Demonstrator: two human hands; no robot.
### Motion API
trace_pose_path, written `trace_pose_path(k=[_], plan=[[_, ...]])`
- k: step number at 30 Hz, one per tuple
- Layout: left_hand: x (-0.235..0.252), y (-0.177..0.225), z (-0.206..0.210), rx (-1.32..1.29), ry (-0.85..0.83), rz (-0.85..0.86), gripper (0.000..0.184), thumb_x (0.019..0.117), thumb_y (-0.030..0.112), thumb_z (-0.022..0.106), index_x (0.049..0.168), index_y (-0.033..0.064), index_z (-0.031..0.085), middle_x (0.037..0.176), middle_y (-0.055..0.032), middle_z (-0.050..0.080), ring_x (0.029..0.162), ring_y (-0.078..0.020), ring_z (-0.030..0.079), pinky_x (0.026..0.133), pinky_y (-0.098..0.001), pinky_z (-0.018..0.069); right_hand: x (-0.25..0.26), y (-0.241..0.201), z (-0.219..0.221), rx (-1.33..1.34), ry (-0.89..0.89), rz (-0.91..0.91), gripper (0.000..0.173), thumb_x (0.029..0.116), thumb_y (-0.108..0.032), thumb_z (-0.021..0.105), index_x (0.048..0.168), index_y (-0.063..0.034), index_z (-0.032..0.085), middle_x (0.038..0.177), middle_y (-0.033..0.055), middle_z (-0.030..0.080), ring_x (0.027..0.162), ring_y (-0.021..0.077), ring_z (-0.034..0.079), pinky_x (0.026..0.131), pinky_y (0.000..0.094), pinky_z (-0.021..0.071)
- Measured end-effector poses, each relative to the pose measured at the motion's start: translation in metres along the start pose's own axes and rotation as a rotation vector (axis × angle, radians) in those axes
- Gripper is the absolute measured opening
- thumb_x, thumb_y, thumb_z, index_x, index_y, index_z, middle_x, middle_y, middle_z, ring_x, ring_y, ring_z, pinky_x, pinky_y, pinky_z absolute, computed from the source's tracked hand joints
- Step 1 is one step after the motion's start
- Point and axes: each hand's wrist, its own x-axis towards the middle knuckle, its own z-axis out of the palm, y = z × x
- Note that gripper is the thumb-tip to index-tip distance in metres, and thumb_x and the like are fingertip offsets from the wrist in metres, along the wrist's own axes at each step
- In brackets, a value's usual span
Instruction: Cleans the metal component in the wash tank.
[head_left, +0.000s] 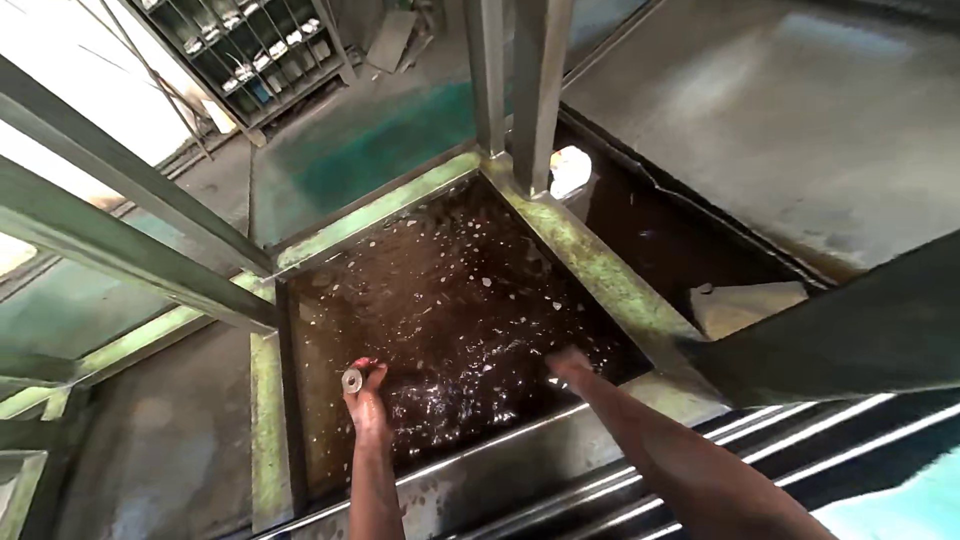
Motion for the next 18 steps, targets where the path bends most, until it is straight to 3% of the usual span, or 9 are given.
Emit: trace_pose_path(k=[1,2,3,5,7,9,12,15,18], plan=[[-0.001,0.002,0.0,0.042,-0.008,0.0,0.025,0.1,0.004,0.058,0.125,0.0052,0.057,0.108,-0.0067,0.065,0.089,-0.0134,0.064,0.074,-0.033,0.0563,-0.006,-0.008,0.019,0.213,-0.138,0.006,0.021,0.1044,-0.022,0.055,0.112,-0.0032,0.062,0.088,0.009,0.062,0.072,0.0178,0.061,0.064,0.035,0.0534],[-0.001,0.003,0.0,0.106,0.0,0.0,0.026,0.1005,0.009,0.062,0.126,0.0057,0.059,0.108,-0.0062,0.065,0.085,-0.012,0.063,0.071,-0.0308,0.0555,-0.022,-0.024,0.035,0.416,-0.315,0.015,0.023,0.1074,-0.022,0.047,0.108,-0.0044,0.061,0.082,0.0052,0.062,0.065,0.014,0.059,0.06,0.0301,0.052],[-0.001,0.004,0.002,0.185,0.017,0.0,0.031,0.0997,0.015,0.066,0.129,0.0061,0.06,0.109,-0.0073,0.066,0.081,-0.0121,0.061,0.068,-0.03,0.0526,-0.047,-0.047,0.045,0.55,-0.481,0.011,0.027,0.1081,-0.023,0.044,0.108,-0.0036,0.062,0.083,0.0053,0.064,0.067,0.0141,0.062,0.062,0.0297,0.0538],[0.0,0.004,0.001,0.322,0.024,0.017,0.043,0.0955,0.026,0.074,0.131,0.0044,0.061,0.115,-0.014,0.067,0.094,-0.0209,0.065,0.082,-0.0414,0.056,-0.1,-0.095,0.056,0.641,-0.762,-0.093,0.03,0.11,-0.02,0.039,0.116,0.0001,0.061,0.092,0.008,0.068,0.079,0.0161,0.068,0.076,0.0311,0.0587],[0.0,0.004,0.005,0.419,0.06,0.039,0.051,0.0902,0.03,0.08,0.125,-0.0015,0.061,0.11,-0.0203,0.068,0.096,-0.0288,0.067,0.087,-0.05,0.0551,-0.142,-0.131,0.06,0.55,-0.867,-0.314,0.031,0.11,-0.011,0.037,0.122,0.0044,0.061,0.1,0.0092,0.07,0.087,0.0147,0.069,0.083,0.0316,0.058],[-0.003,0.011,0.01,0.57,0.071,0.029,0.059,0.0891,0.036,0.081,0.126,-0.0054,0.058,0.111,-0.0244,0.066,0.1,-0.0339,0.066,0.091,-0.054,0.0525,-0.164,-0.148,0.057,0.399,-0.779,-0.544,0.027,0.108,-0.005,0.042,0.124,0.0072,0.061,0.105,0.011,0.069,0.09,0.0116,0.066,0.085,0.0295,0.0544],[-0.008,0.02,0.016,0.785,0.133,0.021,0.072,0.0869,0.049,0.08,0.133,-0.0024,0.059,0.124,-0.0291,0.064,0.119,-0.0436,0.06,0.103,-0.0614,0.045,-0.137,-0.138,0.046,0.126,-0.547,-0.785,0.027,0.1051,-0.006,0.053,0.125,0.0051,0.067,0.123,0.02,0.069,0.113,0.0238,0.065,0.101,0.0424,0.0499],[-0.01,0.022,0.015,0.877,0.194,0.029,0.07,0.0895,0.057,0.073,0.13,0.0005,0.063,0.125,-0.0294,0.064,0.121,-0.0455,0.06,0.103,-0.0632,0.0442,-0.073,-0.1,0.022,-0.157,-0.245,-0.597,0.03,0.1028,-0.021,0.062,0.122,0.0001,0.07,0.122,0.0247,0.068,0.118,0.0396,0.064,0.102,0.0599,0.0482],[-0.008,0.02,0.007,0.902,0.234,-0.036,0.073,0.0914,0.06,0.068,0.125,-0.0037,0.064,0.123,-0.0301,0.064,0.119,-0.0453,0.06,0.103,-0.0625,0.0446,-0.025,-0.049,-0.011,-0.378,0.018,-0.231,0.043,0.0998,-0.033,0.065,0.12,0.0046,0.066,0.126,0.0302,0.064,0.12,0.0467,0.062,0.097,0.0653,0.0486]])
